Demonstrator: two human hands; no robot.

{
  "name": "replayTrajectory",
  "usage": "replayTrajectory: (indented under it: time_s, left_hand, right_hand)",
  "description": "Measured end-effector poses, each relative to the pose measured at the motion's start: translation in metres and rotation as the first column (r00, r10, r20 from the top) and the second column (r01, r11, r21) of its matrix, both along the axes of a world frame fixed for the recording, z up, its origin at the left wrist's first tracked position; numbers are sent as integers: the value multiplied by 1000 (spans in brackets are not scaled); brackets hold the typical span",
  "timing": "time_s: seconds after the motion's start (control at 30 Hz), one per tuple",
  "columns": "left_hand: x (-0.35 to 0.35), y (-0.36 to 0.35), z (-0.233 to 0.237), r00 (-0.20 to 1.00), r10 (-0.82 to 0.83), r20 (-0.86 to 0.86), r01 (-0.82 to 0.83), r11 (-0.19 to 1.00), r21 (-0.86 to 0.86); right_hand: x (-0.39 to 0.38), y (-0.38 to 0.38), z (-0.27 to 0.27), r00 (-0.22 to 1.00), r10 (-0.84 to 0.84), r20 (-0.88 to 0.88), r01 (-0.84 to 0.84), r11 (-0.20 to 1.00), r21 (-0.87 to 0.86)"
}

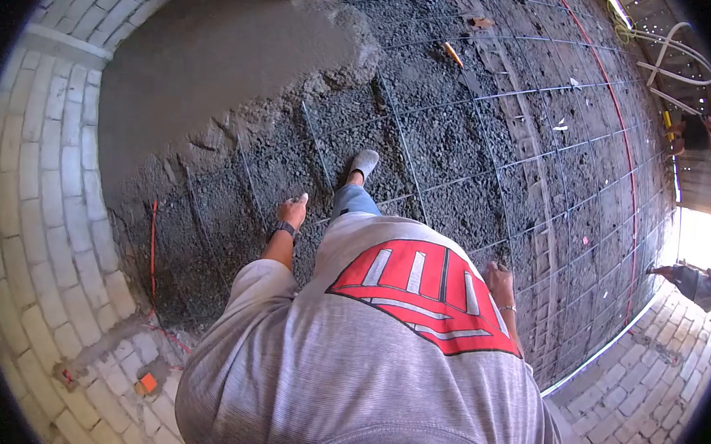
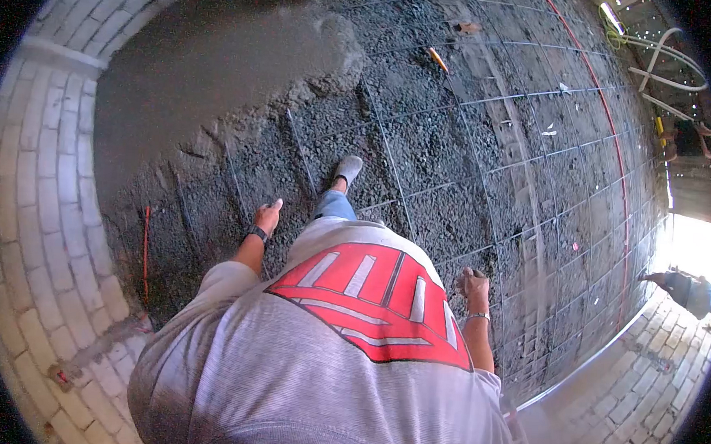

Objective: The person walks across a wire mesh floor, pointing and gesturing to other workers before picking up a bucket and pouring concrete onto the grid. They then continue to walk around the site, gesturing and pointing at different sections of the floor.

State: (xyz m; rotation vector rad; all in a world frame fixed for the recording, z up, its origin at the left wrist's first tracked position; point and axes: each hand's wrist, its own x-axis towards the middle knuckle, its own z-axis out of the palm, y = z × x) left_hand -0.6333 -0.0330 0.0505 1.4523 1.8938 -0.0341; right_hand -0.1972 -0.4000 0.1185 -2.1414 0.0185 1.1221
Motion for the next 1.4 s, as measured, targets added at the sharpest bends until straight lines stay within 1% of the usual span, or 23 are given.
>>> replayTrajectory:
  time_s: [0.03, 0.1, 0.27, 0.37, 0.47, 0.53, 0.57, 0.6, 0.67, 0.73, 0.77, 0.83, 0.87, 0.97, 1.03, 1.1, 1.13, 1.17, 1.23, 1.3, 1.33, 1.37, 1.4]
  left_hand:
    - [4, 1, 4, 1000, -5, -2, 5, 1000, 0]
    - [15, 4, 18, 1000, -17, -18, 17, 1000, 6]
    - [27, 15, 18, 1000, -4, 20, 4, 1000, -5]
    - [29, 21, 13, 1000, -18, 21, 19, 999, -26]
    - [30, 23, 12, 999, -18, 35, 20, 998, -56]
    - [31, 23, 14, 999, -14, 51, 18, 997, -81]
    - [31, 22, 13, 998, -4, 57, 9, 997, -74]
    - [31, 21, 12, 998, 6, 63, -2, 998, -68]
    - [26, 22, 0, 998, 6, 57, -1, 996, -88]
    - [22, 21, -15, 999, 7, 50, -2, 994, -110]
    - [21, 20, -22, 1000, 19, 15, -18, 997, -69]
    - [18, 24, -25, 999, 30, -22, -31, 999, -29]
    - [15, 31, -22, 999, 39, -3, -39, 999, -25]
    - [-1, 66, -50, 997, 75, 5, -75, 995, 64]
    - [28, 83, 33, 992, 112, 52, -114, 993, 42]
    - [26, 116, 26, 995, 78, 65, -84, 991, 104]
    - [20, 137, 3, 987, 107, 119, -121, 986, 113]
    - [29, 146, 21, 982, 94, 162, -119, 981, 152]
    - [51, 162, 59, 983, 54, 178, -93, 970, 223]
    - [66, 181, 76, 990, 63, 123, -88, 975, 203]
    - [72, 193, 79, 994, 66, 88, -82, 978, 194]
    - [75, 207, 72, 995, 51, 90, -68, 977, 200]
    - [74, 222, 51, 997, 68, 47, -77, 973, 216]
  right_hand:
    - [2, -4, -6, 1000, -5, -2, 5, 1000, 0]
    - [3, -12, -18, 980, 168, 107, -178, 979, 96]
    - [-2, -7, -7, 978, 150, 147, -146, 989, -33]
    - [-1, -24, -26, 975, 158, 156, -184, 968, 173]
    - [-4, -24, -22, 947, 222, 231, -267, 945, 189]
    - [-14, 0, 13, 999, -6, 50, 6, 1000, 6]
    - [-12, -5, 5, 999, -7, 49, 6, 1000, 4]
    - [-11, -9, -1, 987, 105, 121, -111, 993, 38]
    - [-7, -12, -6, 957, 215, 196, -230, 971, 61]
    - [-13, 11, 26, 994, 70, 88, -59, 991, -116]
    - [-10, 8, 19, 994, 70, 86, -60, 991, -118]
    - [8, -15, -21, 999, 2, 33, -2, 1000, -13]
    - [22, -38, -50, 966, -98, -238, 140, 976, 164]
    - [22, -30, -43, 975, -129, -180, 144, 987, 73]
    - [22, -25, -40, 984, -122, -127, 126, 992, 29]
    - [19, -24, -41, 990, -116, -78, 115, 993, -20]
    - [17, -23, -42, 1000, -9, 17, 9, 1000, 7]
    - [16, -22, -45, 989, 95, 114, -99, 995, 26]
    - [12, -13, -50, 960, 198, 197, -209, 978, 32]
    - [6, 3, -39, 990, -111, -82, 109, 994, -32]
    - [3, 12, -26, 998, 48, 42, -44, 995, -89]
    - [4, 16, -32, 998, 34, 43, -30, 996, -83]
    - [5, 10, -46, 997, -74, -21, 74, 997, -5]
